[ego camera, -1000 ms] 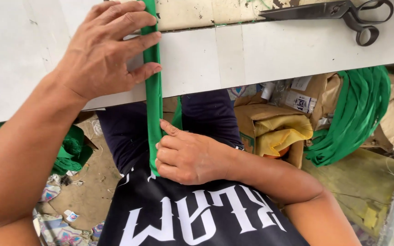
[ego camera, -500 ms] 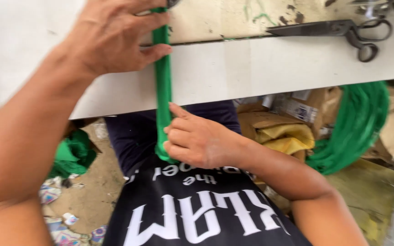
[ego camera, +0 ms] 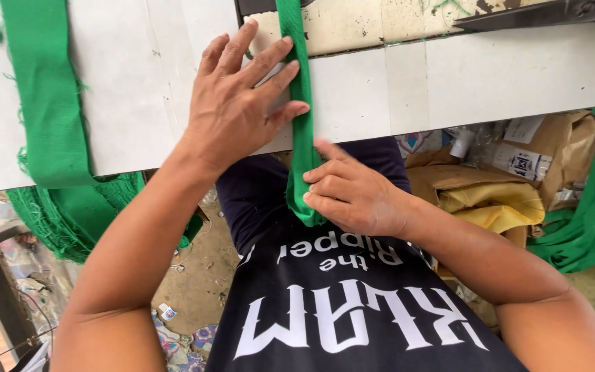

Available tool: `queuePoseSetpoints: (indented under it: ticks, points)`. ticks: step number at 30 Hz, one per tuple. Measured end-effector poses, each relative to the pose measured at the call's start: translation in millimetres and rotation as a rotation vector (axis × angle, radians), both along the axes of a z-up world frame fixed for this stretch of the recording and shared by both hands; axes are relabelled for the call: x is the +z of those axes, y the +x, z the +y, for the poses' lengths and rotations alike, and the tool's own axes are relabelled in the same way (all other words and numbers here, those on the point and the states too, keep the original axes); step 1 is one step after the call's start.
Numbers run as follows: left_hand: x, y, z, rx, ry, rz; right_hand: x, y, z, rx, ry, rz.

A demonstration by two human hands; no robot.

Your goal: Folding the edges of green fabric strips lengthwise on a work table in a sewing factory.

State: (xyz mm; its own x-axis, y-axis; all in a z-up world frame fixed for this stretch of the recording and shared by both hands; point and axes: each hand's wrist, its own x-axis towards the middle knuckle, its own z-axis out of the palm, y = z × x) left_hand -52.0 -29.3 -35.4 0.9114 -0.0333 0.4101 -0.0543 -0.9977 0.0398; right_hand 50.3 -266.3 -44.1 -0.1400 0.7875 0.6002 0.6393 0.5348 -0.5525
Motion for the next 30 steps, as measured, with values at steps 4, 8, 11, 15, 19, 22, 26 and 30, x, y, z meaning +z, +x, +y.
queuePoseSetpoints:
  ticks: [4, 8, 11, 15, 19, 22, 26, 30]
  points:
    - [1.9, 2.0, -8.3, 0.082, 0.015, 0.018, 2.4, -4.1, -6.3, -0.169, 0.047, -0.076]
    - [11.6, -3.1, -4.2, -0.116, -0.057, 0.054, 12.4, -14.9, -18.6, -0.206, 0.063, 0.085]
    - [21.3, 12.0, 2.5, -0.173, 0.015, -0.051, 28.8, -11.3, -12.1, -0.237, 0.093, 0.167]
    - [30.3, 33.4, 8.2, -0.262, 0.205, -0.290, 33.2, -7.6, -9.0, -0.185, 0.086, 0.087]
    - [18.8, 26.0, 5.9, -0.310, 0.210, -0.196, 29.8, -1.5, -18.6, -0.153, 0.071, 0.044]
    - [12.9, 23.2, 4.0, -0.314, 0.164, -0.089, 20.4, -4.1, -24.1, -0.131, 0.000, 0.029]
    - [14.5, 19.2, -1.8, -0.290, -0.298, 0.075, -17.4, -17.0, -29.5, -0.176, -0.050, 0.087]
    - [8.1, 16.9, -4.9, -0.232, -0.387, 0.131, -19.2, -21.2, -28.4, -0.197, -0.043, 0.066]
